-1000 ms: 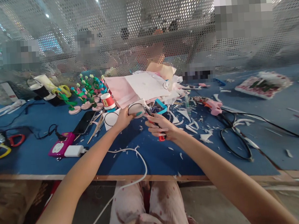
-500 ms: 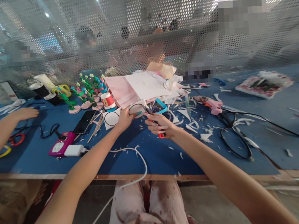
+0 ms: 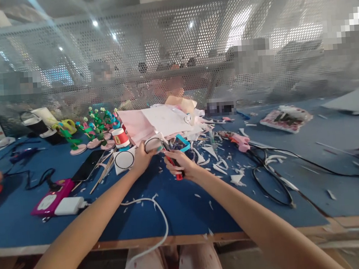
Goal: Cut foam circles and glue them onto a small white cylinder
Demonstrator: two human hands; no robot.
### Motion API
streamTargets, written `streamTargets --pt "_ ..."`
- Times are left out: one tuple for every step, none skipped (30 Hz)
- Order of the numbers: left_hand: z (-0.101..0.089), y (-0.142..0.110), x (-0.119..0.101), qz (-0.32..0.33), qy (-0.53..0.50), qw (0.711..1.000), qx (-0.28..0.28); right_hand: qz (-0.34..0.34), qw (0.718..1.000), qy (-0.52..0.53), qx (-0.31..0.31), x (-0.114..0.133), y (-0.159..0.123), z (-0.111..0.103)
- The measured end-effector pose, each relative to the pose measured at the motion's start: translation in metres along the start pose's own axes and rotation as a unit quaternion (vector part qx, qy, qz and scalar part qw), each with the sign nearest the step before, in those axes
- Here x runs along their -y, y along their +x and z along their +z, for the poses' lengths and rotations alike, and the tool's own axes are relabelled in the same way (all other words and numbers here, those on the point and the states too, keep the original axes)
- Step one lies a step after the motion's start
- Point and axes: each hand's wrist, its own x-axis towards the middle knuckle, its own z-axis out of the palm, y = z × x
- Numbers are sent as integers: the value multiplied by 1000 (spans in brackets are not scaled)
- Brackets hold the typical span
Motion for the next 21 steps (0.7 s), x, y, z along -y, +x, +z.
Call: streamTargets --pt "2 2 -1 3 1 1000 -8 -17 1000 -13 -12 -1 1 -1" --pt "5 5 -1 6 0 1000 -13 -34 999 -31 -25 -2 3 -2" --pt "7 8 -2 9 -2 1000 -16 -51 997 -50 -38 -2 4 -4" --pt "10 10 -3 14 -8 1000 -13 -68 994 -69 -52 -3 5 -5" --pt "12 12 -3 22 -16 1000 -9 -85 991 -83 -64 -3 5 -7" --pt "14 14 -4 33 -25 999 -6 -100 988 -91 -72 -4 5 -8" --pt "15 15 -4 45 -32 998 -3 -112 987 -94 -74 -4 4 -10" --pt "16 15 -4 57 -34 998 -3 -120 986 -93 -69 -4 3 -11" --pt "16 15 -4 66 -33 997 -5 -124 986 -91 -59 -5 3 -12" --pt "16 14 -3 69 -29 997 -6 -126 987 -89 -47 -6 2 -12" --pt "16 14 -2 68 -24 997 -7 -125 988 -88 -35 -6 1 -12" --pt "16 13 -1 64 -19 998 -9 -122 988 -88 -25 -7 1 -13" --pt "15 13 0 60 -17 998 -12 -120 989 -88 -18 -8 1 -13" --pt "15 13 1 58 -17 998 -15 -119 989 -87 -14 -9 2 -13" --pt "15 14 3 58 -20 998 -18 -118 989 -87 -11 -10 2 -13" --pt "15 14 4 60 -24 998 -21 -118 989 -88 -10 -10 2 -13" --pt "16 15 5 64 -28 997 -23 -118 989 -89 -10 -10 2 -14" --pt "16 16 5 67 -30 997 -25 -119 989 -90 -14 -10 2 -14" --pt "16 16 6 69 -31 997 -29 -119 988 -92 -20 -10 2 -14" --pt "16 16 6 70 -29 997 -34 -118 988 -94 -26 -10 1 -14" --pt "16 16 6 70 -28 996 -39 -117 988 -96 -33 -9 0 -14"
